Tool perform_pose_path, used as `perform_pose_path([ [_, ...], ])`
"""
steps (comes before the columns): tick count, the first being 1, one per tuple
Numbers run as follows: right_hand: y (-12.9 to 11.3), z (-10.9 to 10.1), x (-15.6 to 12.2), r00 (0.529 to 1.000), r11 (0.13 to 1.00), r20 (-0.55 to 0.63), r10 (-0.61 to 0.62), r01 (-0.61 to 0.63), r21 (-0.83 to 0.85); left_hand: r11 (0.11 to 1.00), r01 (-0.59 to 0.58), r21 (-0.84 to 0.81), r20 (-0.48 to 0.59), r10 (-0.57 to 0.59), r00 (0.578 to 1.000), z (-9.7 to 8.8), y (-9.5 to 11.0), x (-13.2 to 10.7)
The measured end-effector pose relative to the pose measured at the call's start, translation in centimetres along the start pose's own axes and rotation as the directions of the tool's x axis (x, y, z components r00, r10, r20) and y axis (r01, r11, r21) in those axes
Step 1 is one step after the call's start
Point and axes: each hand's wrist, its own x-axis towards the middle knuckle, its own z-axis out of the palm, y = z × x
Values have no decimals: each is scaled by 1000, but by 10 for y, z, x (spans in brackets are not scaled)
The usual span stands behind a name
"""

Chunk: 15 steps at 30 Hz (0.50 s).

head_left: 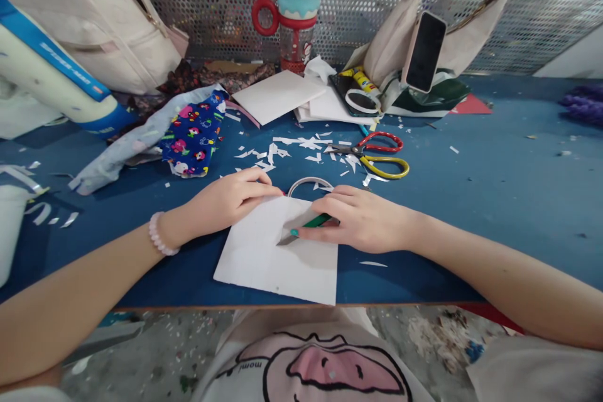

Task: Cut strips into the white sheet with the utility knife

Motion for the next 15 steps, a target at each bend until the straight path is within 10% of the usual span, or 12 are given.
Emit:
perform_pose_path([
  [15,2,1,0,993,993,-109,38,-49,-106,1000,-16,5,-6,16,1000,2,-2,0],
])
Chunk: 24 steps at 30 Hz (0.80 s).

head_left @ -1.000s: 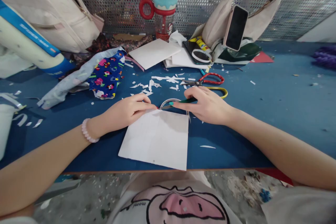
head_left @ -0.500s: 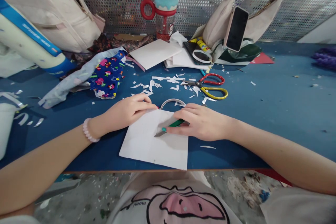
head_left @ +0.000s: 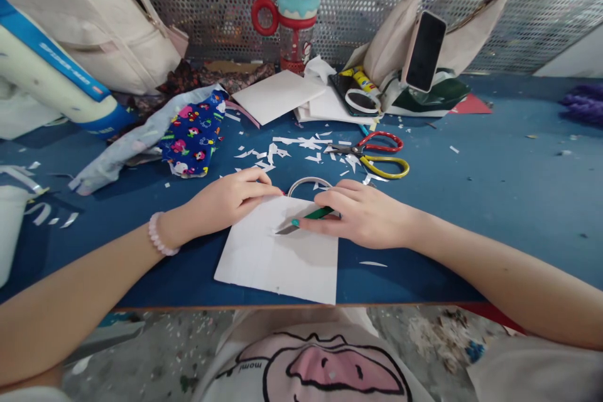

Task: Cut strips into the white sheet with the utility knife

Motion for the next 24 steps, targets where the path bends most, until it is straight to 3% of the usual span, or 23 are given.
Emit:
perform_pose_path([
  [13,1,-3,0,1000,1000,-23,-1,2,27,1000,-2,7,2,2,1000,-1,1,0],
  [19,2,-3,0,996,993,51,-68,63,99,1000,10,6,2,-10,1000,-1,2,0],
  [24,0,1,-1,1000,996,19,-15,13,92,1000,9,6,0,-9,1000,-1,2,0],
])
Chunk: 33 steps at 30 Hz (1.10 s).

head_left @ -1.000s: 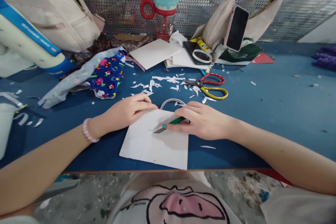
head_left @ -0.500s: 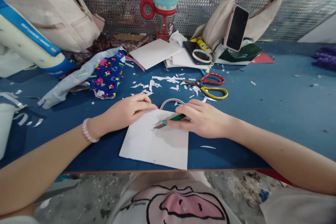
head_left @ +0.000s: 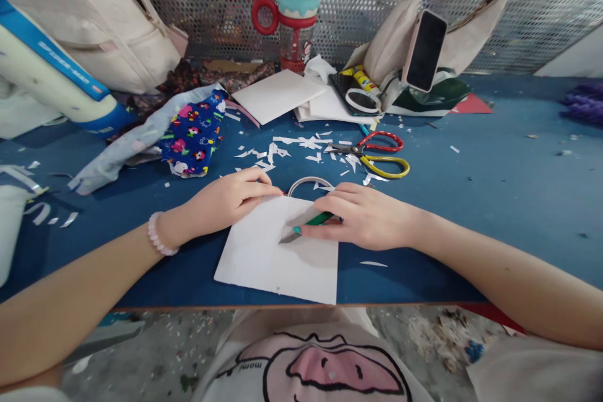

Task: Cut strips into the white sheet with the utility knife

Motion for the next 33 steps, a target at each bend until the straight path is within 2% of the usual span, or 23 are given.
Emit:
perform_pose_path([
  [2,0,1,0,1000,999,-7,21,-21,-24,1000,-3,-2,0,3,1000,0,0,0],
  [9,1,-1,1,1000,999,0,-17,17,-47,1000,1,0,1,-1,1000,-1,0,0],
  [13,-1,0,1,999,997,-5,33,-33,-63,1000,-1,-1,-3,1,1000,0,0,0],
  [17,-1,1,0,1000,997,10,27,-26,-73,1000,-3,1,-5,4,1000,-1,0,0],
  [26,3,4,-2,999,995,-32,22,-25,-100,1000,-9,2,4,9,1000,-2,0,0],
  [33,6,5,-4,999,992,30,34,-30,-126,1000,-11,4,12,11,1000,-1,-1,0],
])
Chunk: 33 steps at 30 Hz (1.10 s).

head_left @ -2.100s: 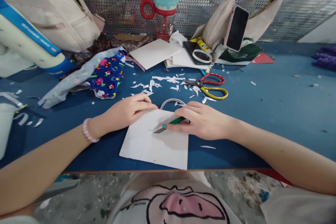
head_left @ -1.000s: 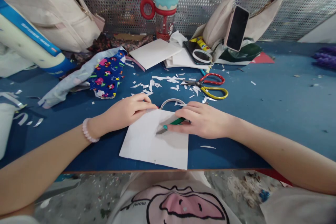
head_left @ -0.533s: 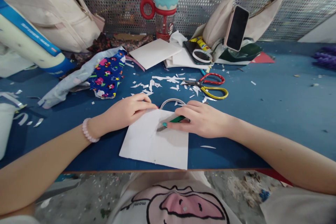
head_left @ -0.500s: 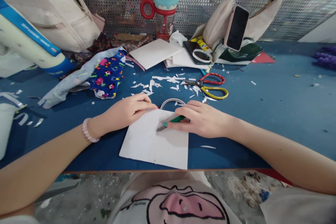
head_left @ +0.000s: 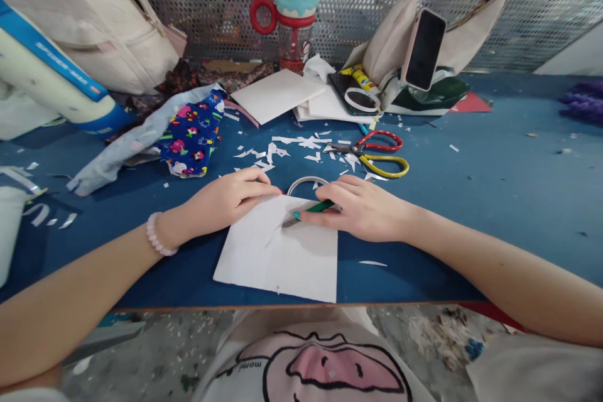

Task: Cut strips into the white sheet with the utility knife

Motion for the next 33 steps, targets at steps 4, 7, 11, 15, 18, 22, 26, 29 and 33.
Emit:
perform_pose_path([
  [4,3,1,-3,999,999,19,40,-40,19,1000,6,0,5,-6,1000,1,-1,0],
  [7,7,3,-5,994,992,52,95,-99,72,1000,11,1,1,-11,1000,2,-1,-1],
  [11,11,4,-7,990,986,83,118,-127,107,1000,11,2,-4,-11,1000,2,-1,-1],
  [15,10,3,-6,995,993,58,79,-84,84,1000,9,-2,-1,-9,1000,1,-1,0],
  [18,8,1,-5,994,993,93,51,-61,99,1000,11,-4,-2,-11,1000,1,0,0],
  [22,8,2,-5,992,986,103,71,-86,142,1000,15,-4,1,-15,1000,1,0,0],
  [26,10,4,-6,989,984,105,102,-116,134,1000,16,0,0,-16,1000,1,0,-1],
  [29,11,4,-6,988,985,107,113,-126,118,1000,12,4,2,-12,1000,1,-1,-1],
  [33,11,1,-5,993,993,97,73,-81,85,1000,8,10,4,-8,1000,2,-2,-1],
])
